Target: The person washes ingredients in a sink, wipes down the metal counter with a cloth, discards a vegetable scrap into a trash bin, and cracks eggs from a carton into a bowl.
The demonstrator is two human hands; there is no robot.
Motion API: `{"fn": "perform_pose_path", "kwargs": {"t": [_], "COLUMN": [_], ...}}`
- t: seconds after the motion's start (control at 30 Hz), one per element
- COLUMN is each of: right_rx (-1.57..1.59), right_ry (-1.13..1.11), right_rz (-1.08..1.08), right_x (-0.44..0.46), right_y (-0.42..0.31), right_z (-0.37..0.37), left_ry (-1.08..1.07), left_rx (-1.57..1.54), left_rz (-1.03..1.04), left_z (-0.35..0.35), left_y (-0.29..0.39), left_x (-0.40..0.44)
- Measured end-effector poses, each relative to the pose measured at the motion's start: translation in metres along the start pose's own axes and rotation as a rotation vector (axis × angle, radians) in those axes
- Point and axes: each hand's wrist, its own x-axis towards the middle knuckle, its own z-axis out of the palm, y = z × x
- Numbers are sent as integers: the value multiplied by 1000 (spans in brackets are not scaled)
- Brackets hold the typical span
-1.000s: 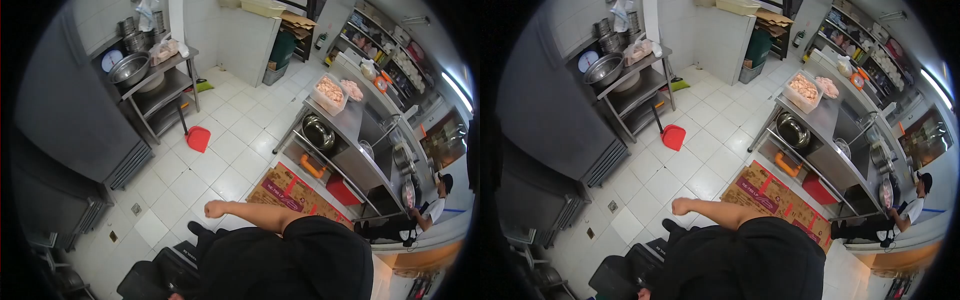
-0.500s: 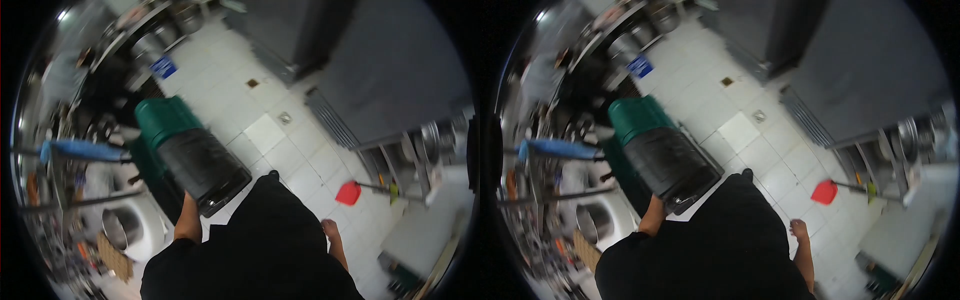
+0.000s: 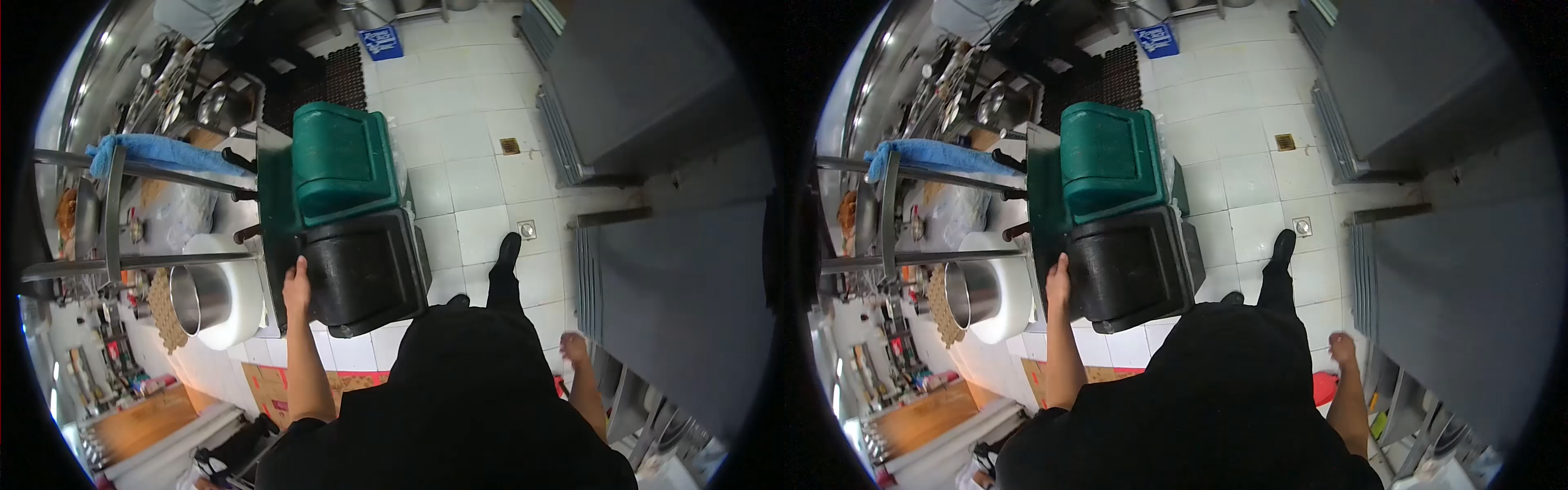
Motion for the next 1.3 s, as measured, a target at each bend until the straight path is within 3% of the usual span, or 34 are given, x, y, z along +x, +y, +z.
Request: {"fn": "perform_pose_path", "kwargs": {"t": [0.1,0.17,0.23,0.33,0.43,0.57,0.63,0.77,0.9,0.93,0.97,1.0,1.07,1.13,1.3], "right_rx": [-16,-91,-154,-189,-216,-280,-338,-409,-669,-841,-900,-859,-471,-33,-144], "right_ry": [85,83,14,-120,-166,-184,-152,-16,357,261,228,10,-197,-370,-246], "right_rz": [-254,-334,-363,-497,-632,-724,-812,-675,-434,-380,-267,-265,-301,-152,6], "right_x": [72,113,129,195,213,195,221,280,329,354,324,341,392,416,449], "right_y": [-94,-158,-235,-323,-436,-572,-609,-651,-610,-596,-626,-630,-600,-600,-706], "right_z": [-51,-80,-110,-140,-159,-188,-205,-247,-297,-297,-287,-286,-276,-269,-267], "left_ry": [334,430,388,89,-147,-394,-442,-480,-520,-507,-491,-466,-400,-336,-363], "left_rx": [-46,-14,26,33,112,182,228,223,222,217,212,243,318,311,193], "left_rz": [227,416,576,697,630,296,250,195,267,289,344,417,584,723,942], "left_z": [15,35,66,125,185,227,248,265,265,260,260,261,266,266,301], "left_y": [47,102,145,193,202,215,218,283,393,428,458,490,555,633,810], "left_x": [-29,-59,-81,-106,-119,-105,-77,0,98,119,147,173,222,254,304]}}
